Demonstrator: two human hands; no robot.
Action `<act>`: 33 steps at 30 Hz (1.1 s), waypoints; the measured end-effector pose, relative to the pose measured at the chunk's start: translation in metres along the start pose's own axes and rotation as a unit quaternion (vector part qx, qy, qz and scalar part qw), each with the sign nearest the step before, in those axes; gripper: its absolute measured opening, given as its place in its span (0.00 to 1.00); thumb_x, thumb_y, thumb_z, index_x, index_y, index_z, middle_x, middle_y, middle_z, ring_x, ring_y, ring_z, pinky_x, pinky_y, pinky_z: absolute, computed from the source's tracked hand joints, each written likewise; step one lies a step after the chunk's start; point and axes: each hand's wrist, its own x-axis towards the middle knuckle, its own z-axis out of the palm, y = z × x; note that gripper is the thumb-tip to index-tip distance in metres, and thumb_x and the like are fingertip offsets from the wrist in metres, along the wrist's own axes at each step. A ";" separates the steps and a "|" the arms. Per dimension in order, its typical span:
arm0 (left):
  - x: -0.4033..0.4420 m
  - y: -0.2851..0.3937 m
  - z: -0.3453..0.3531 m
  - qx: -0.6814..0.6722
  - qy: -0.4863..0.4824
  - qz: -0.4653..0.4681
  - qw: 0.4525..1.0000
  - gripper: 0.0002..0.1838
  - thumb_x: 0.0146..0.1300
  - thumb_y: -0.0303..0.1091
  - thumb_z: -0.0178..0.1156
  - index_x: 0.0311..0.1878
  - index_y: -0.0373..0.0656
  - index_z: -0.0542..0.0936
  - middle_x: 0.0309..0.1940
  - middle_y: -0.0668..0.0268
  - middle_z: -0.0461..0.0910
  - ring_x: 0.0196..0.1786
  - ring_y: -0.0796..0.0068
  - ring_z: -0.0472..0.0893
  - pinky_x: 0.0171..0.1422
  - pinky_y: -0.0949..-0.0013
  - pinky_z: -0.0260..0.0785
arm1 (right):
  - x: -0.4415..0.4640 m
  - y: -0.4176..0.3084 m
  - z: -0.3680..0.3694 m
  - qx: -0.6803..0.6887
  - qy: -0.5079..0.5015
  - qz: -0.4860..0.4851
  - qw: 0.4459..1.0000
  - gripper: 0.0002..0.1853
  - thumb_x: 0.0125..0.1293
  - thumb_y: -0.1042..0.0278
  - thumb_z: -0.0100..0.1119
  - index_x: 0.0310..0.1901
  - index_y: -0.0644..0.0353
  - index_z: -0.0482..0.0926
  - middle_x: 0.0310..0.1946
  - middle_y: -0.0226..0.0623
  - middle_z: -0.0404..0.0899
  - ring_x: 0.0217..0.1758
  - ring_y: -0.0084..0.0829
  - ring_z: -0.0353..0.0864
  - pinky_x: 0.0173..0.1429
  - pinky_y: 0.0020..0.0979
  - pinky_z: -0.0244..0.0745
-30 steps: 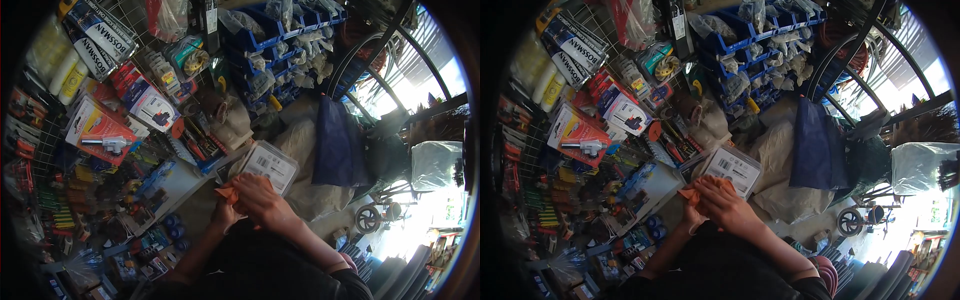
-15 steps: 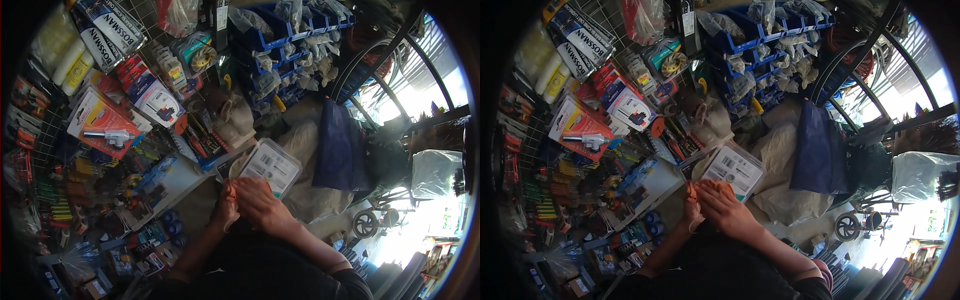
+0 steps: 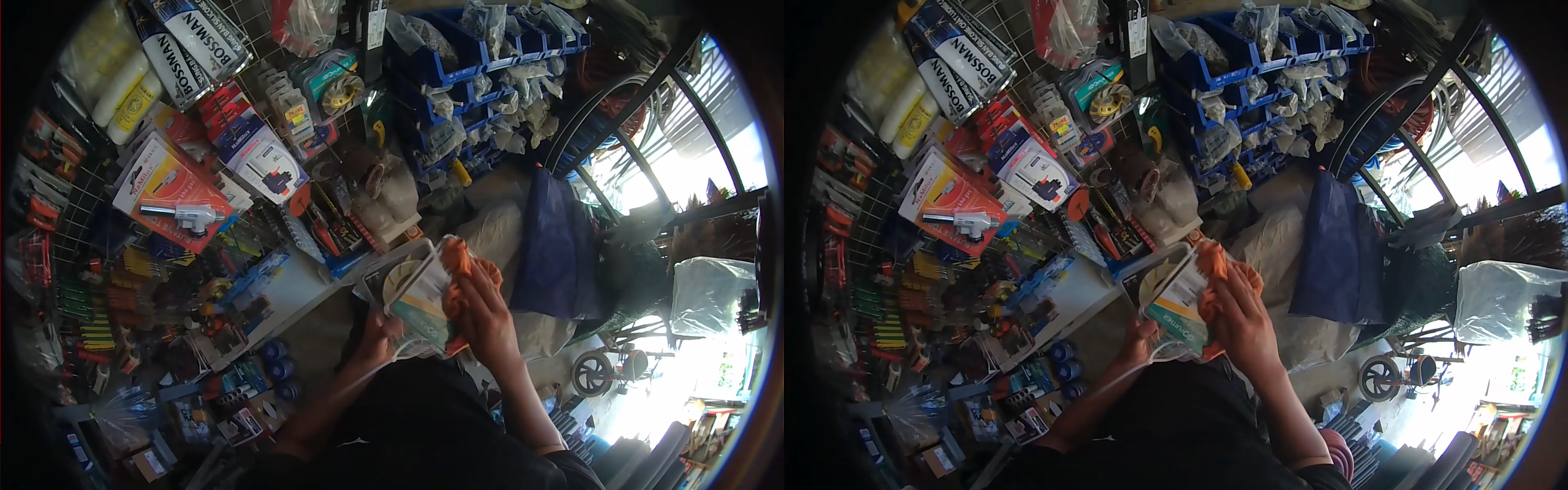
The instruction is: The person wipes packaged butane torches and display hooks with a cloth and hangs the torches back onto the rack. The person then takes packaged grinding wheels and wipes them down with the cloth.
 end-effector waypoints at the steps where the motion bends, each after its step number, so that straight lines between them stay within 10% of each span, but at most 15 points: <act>1: 0.001 0.000 -0.002 -0.012 0.013 -0.003 1.000 0.51 0.53 0.46 0.74 0.73 0.35 0.56 0.65 0.56 0.69 0.67 0.63 0.72 0.70 0.57 0.68 | -0.011 -0.004 0.000 -0.001 -0.014 0.015 1.000 0.24 0.59 0.81 0.58 0.60 0.68 0.75 0.66 0.56 0.69 0.70 0.55 0.69 0.69 0.46 0.70; 10: 0.005 -0.006 -0.015 0.049 -0.055 -0.044 0.996 0.53 0.51 0.53 0.76 0.72 0.36 0.59 0.62 0.58 0.71 0.64 0.69 0.74 0.66 0.62 0.70 | 0.006 -0.020 0.007 0.056 -0.064 -0.136 0.987 0.21 0.54 0.75 0.63 0.52 0.65 0.78 0.67 0.49 0.70 0.72 0.48 0.69 0.69 0.47 0.67; 15: 0.001 0.005 0.006 0.028 -0.030 -0.005 0.999 0.58 0.47 0.55 0.79 0.73 0.36 0.57 0.64 0.60 0.70 0.66 0.66 0.72 0.69 0.59 0.69 | 0.029 0.009 -0.014 -0.008 0.084 -0.029 0.996 0.16 0.60 0.81 0.58 0.51 0.68 0.79 0.62 0.52 0.74 0.67 0.48 0.73 0.68 0.42 0.70; 20: 0.000 -0.002 -0.011 -0.026 0.002 -0.007 1.000 0.49 0.56 0.46 0.75 0.73 0.36 0.57 0.63 0.57 0.70 0.65 0.64 0.73 0.69 0.56 0.69 | 0.006 0.036 -0.021 0.353 -0.005 0.279 0.893 0.17 0.64 0.84 0.54 0.55 0.70 0.79 0.55 0.42 0.81 0.54 0.26 0.80 0.60 0.26 0.71; 33: 0.034 0.069 0.007 0.020 0.083 0.097 0.992 0.42 0.58 0.36 0.71 0.71 0.39 0.59 0.62 0.59 0.70 0.65 0.64 0.72 0.67 0.58 0.71 | -0.070 0.077 -0.001 0.521 0.022 0.181 0.834 0.13 0.54 0.91 0.56 0.41 0.68 0.78 0.48 0.39 0.80 0.52 0.28 0.79 0.59 0.27 0.73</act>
